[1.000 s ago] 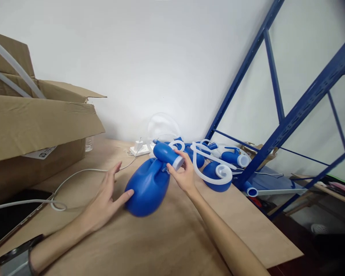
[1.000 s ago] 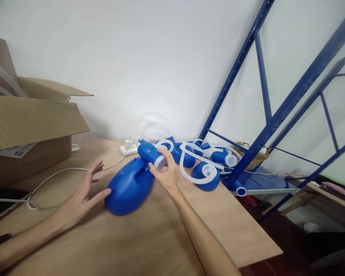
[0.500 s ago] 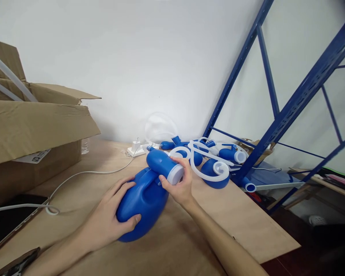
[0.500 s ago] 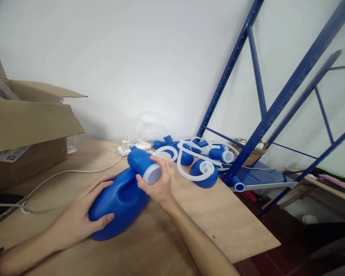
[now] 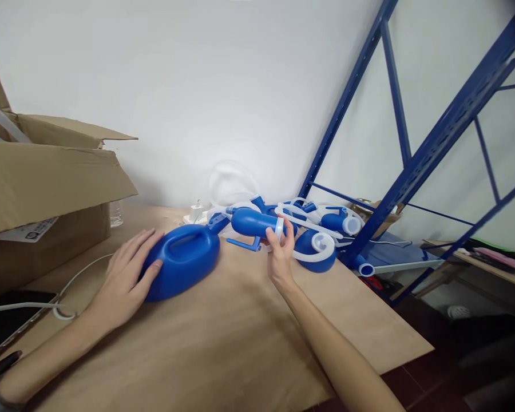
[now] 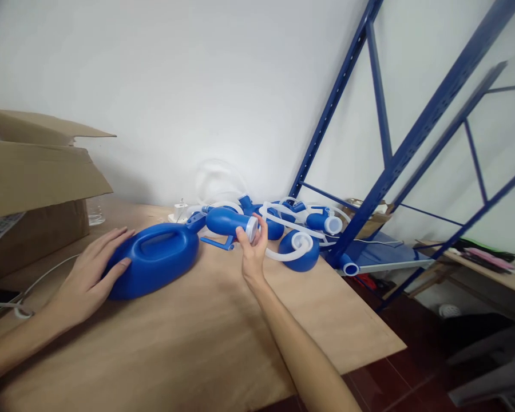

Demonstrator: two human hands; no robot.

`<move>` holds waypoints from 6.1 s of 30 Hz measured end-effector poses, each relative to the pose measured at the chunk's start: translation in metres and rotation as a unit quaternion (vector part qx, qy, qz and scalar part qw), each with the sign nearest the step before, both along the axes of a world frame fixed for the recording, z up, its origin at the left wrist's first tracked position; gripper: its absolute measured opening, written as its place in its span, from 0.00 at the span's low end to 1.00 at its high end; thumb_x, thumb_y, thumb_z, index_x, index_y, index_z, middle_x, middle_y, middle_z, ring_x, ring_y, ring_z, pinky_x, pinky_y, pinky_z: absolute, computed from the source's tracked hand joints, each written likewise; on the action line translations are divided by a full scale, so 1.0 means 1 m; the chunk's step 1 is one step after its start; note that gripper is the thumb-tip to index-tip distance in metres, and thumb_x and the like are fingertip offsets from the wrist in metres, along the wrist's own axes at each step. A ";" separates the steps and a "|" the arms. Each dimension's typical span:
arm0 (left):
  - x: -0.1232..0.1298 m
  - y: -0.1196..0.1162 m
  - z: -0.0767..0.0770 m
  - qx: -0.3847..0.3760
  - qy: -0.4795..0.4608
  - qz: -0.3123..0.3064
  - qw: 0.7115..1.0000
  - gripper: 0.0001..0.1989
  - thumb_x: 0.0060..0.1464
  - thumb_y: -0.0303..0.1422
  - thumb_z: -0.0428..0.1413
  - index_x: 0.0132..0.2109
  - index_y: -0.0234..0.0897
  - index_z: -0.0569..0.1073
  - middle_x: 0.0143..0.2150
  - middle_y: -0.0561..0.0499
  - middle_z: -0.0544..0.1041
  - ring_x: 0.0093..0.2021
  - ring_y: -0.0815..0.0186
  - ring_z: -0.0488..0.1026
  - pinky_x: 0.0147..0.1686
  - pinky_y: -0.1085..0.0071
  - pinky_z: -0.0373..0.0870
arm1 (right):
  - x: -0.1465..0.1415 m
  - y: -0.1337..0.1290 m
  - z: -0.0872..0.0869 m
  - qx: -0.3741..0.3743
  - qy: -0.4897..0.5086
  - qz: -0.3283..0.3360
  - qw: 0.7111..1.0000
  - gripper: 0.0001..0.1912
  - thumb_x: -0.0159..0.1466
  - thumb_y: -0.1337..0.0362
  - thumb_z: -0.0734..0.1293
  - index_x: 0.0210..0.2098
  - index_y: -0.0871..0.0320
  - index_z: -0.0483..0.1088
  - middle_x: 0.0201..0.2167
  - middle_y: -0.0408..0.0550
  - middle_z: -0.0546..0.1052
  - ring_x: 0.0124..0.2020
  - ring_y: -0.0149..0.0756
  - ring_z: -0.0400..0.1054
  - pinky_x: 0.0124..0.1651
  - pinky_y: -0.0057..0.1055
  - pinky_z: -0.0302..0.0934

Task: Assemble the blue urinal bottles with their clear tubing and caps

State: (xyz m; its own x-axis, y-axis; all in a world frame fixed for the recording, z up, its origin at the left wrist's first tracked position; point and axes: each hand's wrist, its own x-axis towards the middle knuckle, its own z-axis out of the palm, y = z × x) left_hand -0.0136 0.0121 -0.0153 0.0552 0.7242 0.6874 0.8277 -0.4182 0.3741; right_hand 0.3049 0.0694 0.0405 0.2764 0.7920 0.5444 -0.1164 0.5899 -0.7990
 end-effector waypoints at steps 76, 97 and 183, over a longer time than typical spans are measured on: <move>0.072 0.054 0.101 -0.002 0.185 -0.279 0.942 0.29 0.59 0.39 0.59 0.65 0.38 0.65 0.64 0.40 0.73 0.62 0.51 0.72 0.60 0.57 0.68 | -0.013 -0.023 -0.015 -0.198 -0.111 0.492 0.841 0.23 0.57 0.50 0.78 0.41 0.52 0.64 0.18 0.31 0.69 0.16 0.29 0.58 0.23 0.28 0.55; 0.069 0.058 0.097 -0.009 0.171 -0.206 0.963 0.31 0.56 0.39 0.61 0.65 0.38 0.65 0.65 0.39 0.72 0.62 0.48 0.73 0.57 0.54 0.71 | -0.026 -0.029 -0.013 -0.171 -0.221 0.340 0.898 0.26 0.61 0.39 0.71 0.29 0.58 0.73 0.25 0.42 0.74 0.28 0.30 0.65 0.34 0.30 0.59; 0.068 0.062 0.092 -0.029 0.181 -0.295 0.938 0.22 0.72 0.39 0.46 0.68 0.45 0.70 0.71 0.45 0.69 0.69 0.55 0.66 0.68 0.54 0.63 | 0.004 -0.018 0.005 -0.258 -0.142 0.337 0.894 0.34 0.53 0.53 0.80 0.59 0.46 0.74 0.61 0.47 0.76 0.59 0.47 0.73 0.54 0.42 0.74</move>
